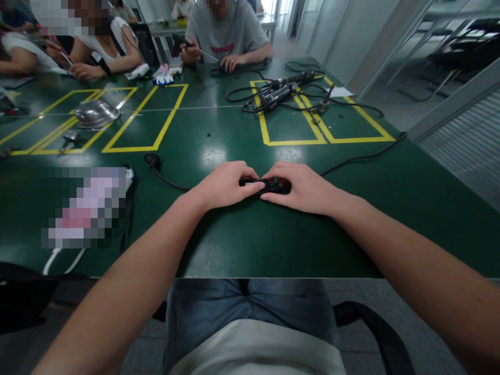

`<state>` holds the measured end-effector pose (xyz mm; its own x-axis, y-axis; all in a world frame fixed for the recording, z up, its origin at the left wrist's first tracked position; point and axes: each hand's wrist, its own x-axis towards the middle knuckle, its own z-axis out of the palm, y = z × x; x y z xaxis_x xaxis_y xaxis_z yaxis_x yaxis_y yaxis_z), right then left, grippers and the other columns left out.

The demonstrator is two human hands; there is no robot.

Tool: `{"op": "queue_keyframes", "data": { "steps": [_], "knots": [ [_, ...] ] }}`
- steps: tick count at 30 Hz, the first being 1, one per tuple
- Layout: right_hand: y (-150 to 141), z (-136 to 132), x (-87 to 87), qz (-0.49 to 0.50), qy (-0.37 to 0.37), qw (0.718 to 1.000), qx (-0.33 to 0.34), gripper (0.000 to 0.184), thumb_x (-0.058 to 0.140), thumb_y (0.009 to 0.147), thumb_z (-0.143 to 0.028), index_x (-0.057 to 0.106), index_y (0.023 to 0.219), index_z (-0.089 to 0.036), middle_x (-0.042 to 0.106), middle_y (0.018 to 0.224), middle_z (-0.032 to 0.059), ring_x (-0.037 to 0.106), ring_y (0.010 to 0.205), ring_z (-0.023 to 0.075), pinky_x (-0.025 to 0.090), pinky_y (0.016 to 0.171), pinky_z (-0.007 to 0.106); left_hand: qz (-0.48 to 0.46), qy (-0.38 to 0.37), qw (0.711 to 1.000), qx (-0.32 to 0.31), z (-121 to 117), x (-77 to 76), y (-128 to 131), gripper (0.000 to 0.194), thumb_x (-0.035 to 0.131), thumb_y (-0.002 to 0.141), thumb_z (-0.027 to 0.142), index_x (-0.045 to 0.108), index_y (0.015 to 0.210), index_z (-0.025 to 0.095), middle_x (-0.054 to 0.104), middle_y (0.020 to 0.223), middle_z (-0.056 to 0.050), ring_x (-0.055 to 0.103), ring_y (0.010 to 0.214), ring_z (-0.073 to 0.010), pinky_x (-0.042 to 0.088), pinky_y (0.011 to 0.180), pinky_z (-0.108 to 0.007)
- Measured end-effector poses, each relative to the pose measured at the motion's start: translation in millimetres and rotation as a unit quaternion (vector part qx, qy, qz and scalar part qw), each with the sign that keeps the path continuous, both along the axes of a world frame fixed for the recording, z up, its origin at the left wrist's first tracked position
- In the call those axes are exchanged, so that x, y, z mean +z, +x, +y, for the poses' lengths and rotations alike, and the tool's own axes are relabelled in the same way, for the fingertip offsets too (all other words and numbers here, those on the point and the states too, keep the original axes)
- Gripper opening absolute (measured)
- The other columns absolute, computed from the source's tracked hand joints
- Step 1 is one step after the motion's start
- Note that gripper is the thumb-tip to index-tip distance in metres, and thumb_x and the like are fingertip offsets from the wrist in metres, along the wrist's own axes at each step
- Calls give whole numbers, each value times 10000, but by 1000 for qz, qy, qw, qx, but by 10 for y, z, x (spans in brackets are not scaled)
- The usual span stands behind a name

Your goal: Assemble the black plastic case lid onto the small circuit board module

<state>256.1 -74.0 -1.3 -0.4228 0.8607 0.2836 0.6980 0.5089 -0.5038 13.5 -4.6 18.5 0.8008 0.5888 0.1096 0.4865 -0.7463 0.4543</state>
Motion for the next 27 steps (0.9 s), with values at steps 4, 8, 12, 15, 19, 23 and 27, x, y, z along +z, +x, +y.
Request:
{"op": "queue_keyframes", "data": {
  "steps": [4,8,12,15,19,23,27],
  "knots": [
    [-2,3,-2,1,0,1000,3,288,862,963,-479,840,1101,-228,809,1042,101,733,895,279,554,821,399,-2,-7,1000,0,5,-4,-1,348,672,1080,439,909,1130,190,794,964,-80,707,834,-222,519,826,-355],
    [1,4,-10,1,0,1000,0,297,876,947,-471,835,1114,-229,812,1048,98,733,892,274,554,814,392,-16,-19,1000,10,6,-15,-2,337,713,1063,455,916,1129,194,796,955,-71,694,810,-210,517,836,-352],
    [9,4,-31,2,4,1000,4,307,861,962,-479,831,1134,-227,815,1050,94,727,886,269,560,816,390,-19,-20,1000,10,4,-16,0,343,716,1064,462,919,1129,194,807,963,-70,701,819,-212,516,840,-351],
    [12,2,-39,4,9,1000,9,318,840,979,-487,836,1141,-213,813,1055,104,729,891,271,569,825,397,-16,-21,1000,14,2,-6,5,337,729,1062,465,925,1126,199,812,960,-68,700,817,-209,516,840,-344],
    [7,-1,-29,3,12,1000,8,322,847,966,-492,836,1130,-214,809,1043,103,729,883,272,575,826,401,-18,-25,999,20,5,0,4,330,755,1053,470,928,1127,199,818,966,-66,695,816,-204,509,833,-338],
    [0,0,-21,1,10,1000,6,329,846,956,-488,836,1122,-203,805,1039,108,734,892,279,576,831,408,-30,-24,999,19,12,-7,0,320,769,1045,474,928,1113,205,820,954,-58,692,818,-202,508,832,-333],
    [3,3,-25,3,11,1000,5,336,854,950,-502,837,1118,-212,804,1038,104,730,878,277,574,824,410,-33,-21,999,13,8,-11,1,311,766,1046,466,925,1116,207,821,963,-58,694,820,-199,513,839,-336]
  ]
}}
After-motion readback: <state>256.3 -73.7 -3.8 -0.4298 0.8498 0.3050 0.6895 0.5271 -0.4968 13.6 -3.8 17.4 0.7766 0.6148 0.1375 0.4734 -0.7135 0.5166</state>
